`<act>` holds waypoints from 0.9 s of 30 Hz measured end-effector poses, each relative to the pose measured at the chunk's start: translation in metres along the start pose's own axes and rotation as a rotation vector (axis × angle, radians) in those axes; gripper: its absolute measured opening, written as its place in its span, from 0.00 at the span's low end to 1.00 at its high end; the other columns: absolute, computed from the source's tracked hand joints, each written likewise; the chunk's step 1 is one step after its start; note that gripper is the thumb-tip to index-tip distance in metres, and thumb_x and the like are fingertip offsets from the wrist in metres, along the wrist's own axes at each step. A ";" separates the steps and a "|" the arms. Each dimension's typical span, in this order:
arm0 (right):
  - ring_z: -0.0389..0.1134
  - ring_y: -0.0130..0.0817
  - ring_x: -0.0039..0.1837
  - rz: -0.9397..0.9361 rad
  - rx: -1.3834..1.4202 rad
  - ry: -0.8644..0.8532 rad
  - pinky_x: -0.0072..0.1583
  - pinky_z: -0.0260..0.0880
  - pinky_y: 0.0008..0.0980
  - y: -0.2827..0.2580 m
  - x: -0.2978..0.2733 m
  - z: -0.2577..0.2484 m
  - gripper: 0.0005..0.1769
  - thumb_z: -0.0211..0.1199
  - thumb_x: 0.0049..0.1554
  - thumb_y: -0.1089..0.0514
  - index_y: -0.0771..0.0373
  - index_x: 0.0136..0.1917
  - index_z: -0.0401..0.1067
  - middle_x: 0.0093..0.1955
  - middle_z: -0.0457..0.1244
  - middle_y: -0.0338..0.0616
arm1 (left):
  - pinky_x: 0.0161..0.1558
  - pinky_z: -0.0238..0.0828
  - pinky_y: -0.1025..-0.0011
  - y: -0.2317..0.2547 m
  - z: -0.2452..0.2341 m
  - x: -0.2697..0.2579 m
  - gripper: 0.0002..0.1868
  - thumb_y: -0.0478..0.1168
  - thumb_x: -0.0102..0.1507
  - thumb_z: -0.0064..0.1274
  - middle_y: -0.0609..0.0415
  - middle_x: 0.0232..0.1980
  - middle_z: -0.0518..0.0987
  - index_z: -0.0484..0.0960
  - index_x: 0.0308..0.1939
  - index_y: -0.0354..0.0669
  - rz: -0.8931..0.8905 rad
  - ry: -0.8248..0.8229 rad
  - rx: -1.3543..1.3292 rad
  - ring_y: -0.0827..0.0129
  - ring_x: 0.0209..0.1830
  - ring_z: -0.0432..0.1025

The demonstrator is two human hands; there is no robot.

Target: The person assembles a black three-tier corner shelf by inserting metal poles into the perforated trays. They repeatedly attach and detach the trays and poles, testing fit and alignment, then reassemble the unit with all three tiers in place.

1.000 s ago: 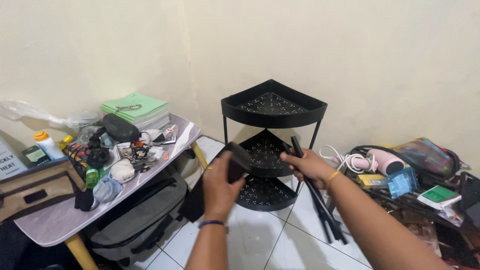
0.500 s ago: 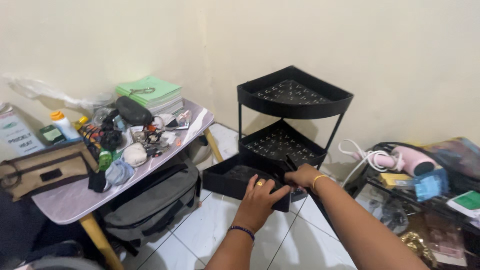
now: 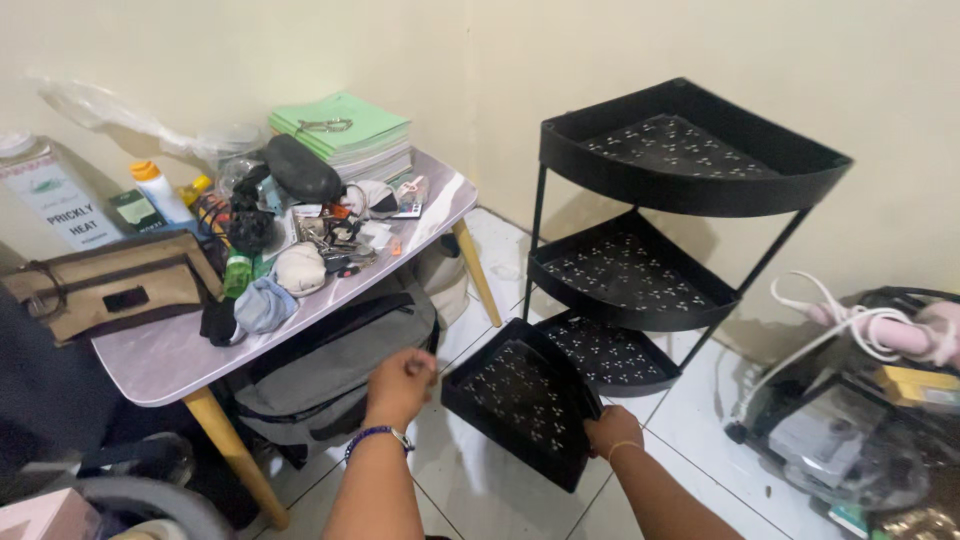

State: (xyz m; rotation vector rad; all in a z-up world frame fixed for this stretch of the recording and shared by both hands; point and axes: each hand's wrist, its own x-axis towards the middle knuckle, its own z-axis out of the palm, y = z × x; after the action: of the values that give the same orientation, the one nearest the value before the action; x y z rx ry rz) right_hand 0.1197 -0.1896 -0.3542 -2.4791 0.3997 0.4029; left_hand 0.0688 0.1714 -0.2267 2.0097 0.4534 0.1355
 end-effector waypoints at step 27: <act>0.74 0.49 0.55 -0.298 0.230 0.139 0.57 0.73 0.42 -0.006 0.013 0.064 0.27 0.66 0.54 0.40 0.61 0.57 0.76 0.50 0.72 0.54 | 0.33 0.78 0.67 -0.109 0.041 -0.007 0.12 0.43 0.66 0.53 0.50 0.41 0.88 0.83 0.52 0.45 -0.626 -0.349 0.060 0.61 0.30 0.83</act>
State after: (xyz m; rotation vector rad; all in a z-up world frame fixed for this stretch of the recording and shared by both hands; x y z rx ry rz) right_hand 0.1212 -0.1496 -0.4060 -2.2990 0.1183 0.0586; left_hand 0.0461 0.1782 -0.3412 1.8084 0.8355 -0.6098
